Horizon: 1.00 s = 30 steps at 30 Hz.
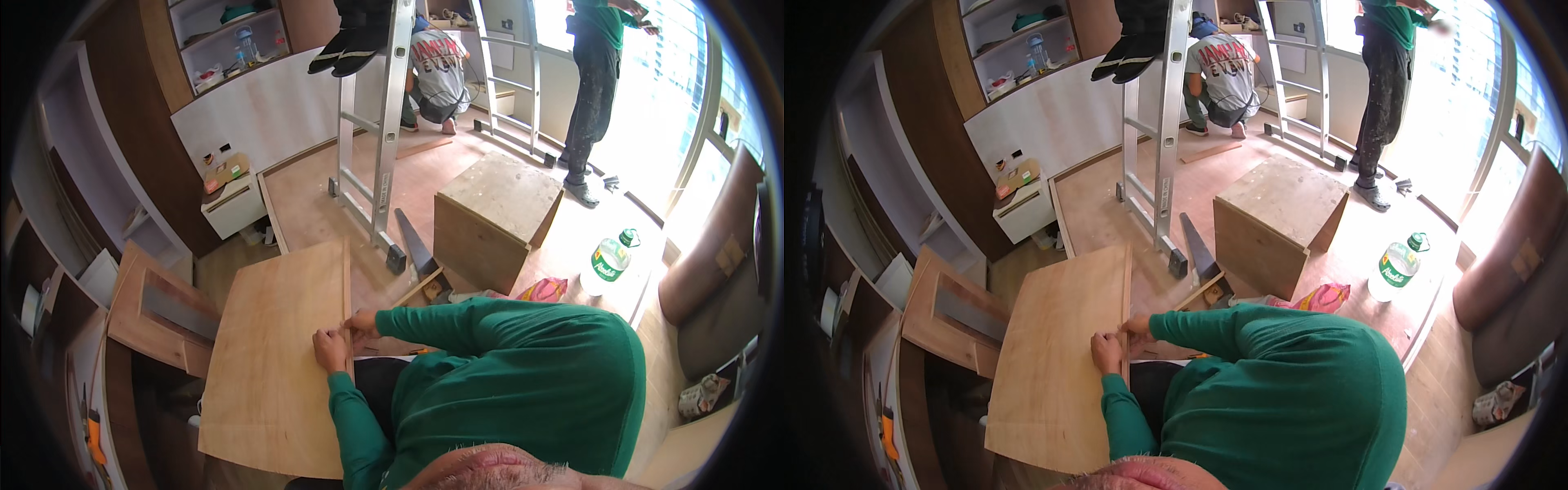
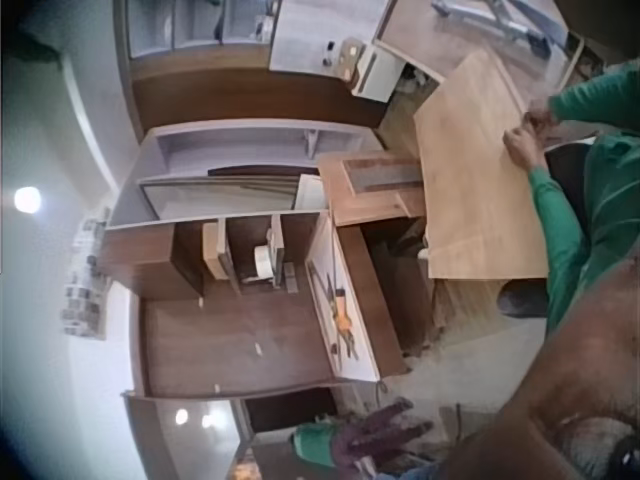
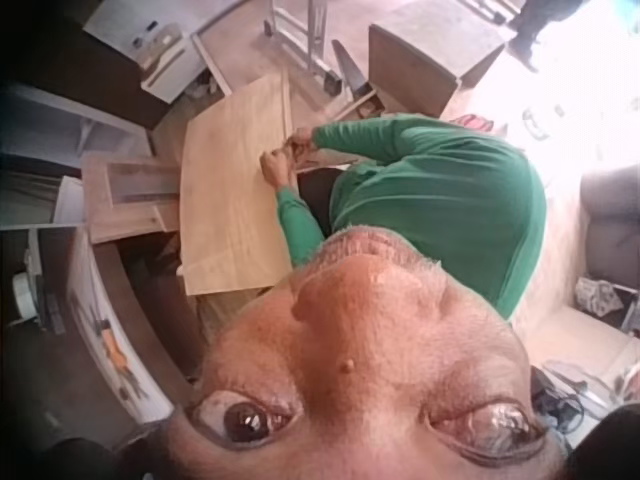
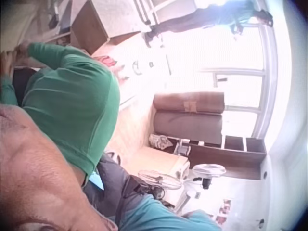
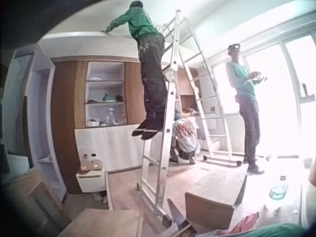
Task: The person sits on the floor and uses a hammer to drive nails into a wooden panel, securing a thin wooden strip along its edge. The person repeatedly positions the strip and strikes it with the hammer to fasten it to the panel.
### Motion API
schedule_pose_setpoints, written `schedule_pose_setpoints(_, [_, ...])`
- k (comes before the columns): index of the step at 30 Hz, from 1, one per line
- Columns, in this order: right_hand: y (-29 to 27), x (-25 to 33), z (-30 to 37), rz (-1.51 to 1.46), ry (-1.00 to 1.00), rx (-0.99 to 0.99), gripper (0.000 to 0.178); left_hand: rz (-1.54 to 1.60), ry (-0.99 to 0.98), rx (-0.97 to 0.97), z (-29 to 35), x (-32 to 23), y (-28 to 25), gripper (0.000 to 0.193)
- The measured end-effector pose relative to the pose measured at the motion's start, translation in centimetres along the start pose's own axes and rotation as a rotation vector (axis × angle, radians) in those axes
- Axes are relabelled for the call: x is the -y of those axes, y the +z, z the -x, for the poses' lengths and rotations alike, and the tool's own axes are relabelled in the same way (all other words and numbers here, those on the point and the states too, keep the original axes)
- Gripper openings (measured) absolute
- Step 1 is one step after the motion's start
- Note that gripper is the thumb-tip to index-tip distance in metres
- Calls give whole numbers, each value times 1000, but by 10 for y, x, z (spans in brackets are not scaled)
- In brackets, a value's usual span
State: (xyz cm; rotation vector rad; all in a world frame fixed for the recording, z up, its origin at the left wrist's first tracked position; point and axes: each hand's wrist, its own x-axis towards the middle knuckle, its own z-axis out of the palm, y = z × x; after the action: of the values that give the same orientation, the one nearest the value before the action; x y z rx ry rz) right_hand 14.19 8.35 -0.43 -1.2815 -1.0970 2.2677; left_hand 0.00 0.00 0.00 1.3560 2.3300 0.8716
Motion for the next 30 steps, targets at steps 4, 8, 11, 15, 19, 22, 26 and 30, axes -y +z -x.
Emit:
schedule_pose_setpoints(4, [7,41,-14,5,-65,-31,36,351,-44,163,-33,-8,-47,29])
schedule_pose_setpoints(8, [7,-3,3,-18,-8,-88,35,485,166,-104,83,16,-145,25])
schedule_pose_setpoints(11, [4,7,2,50,-17,-119,36,385,126,-428,162,46,-250,27])
schedule_pose_setpoints(15, [9,8,-3,40,-32,-69,35,229,-327,-490,220,201,-304,66])
schedule_pose_setpoints(19, [19,7,-2,-5,6,-47,34,944,-456,-641,221,316,-267,65])
schedule_pose_setpoints(22, [-6,1,2,-7,12,-66,33,1482,-370,-527,204,312,-235,57])
schedule_pose_setpoints(26, [-14,2,12,-50,19,-99,28,1416,-186,-504,193,306,-229,67])
schedule_pose_setpoints(30, [-32,2,10,-68,12,-51,27,1390,-64,-467,196,283,-231,66])
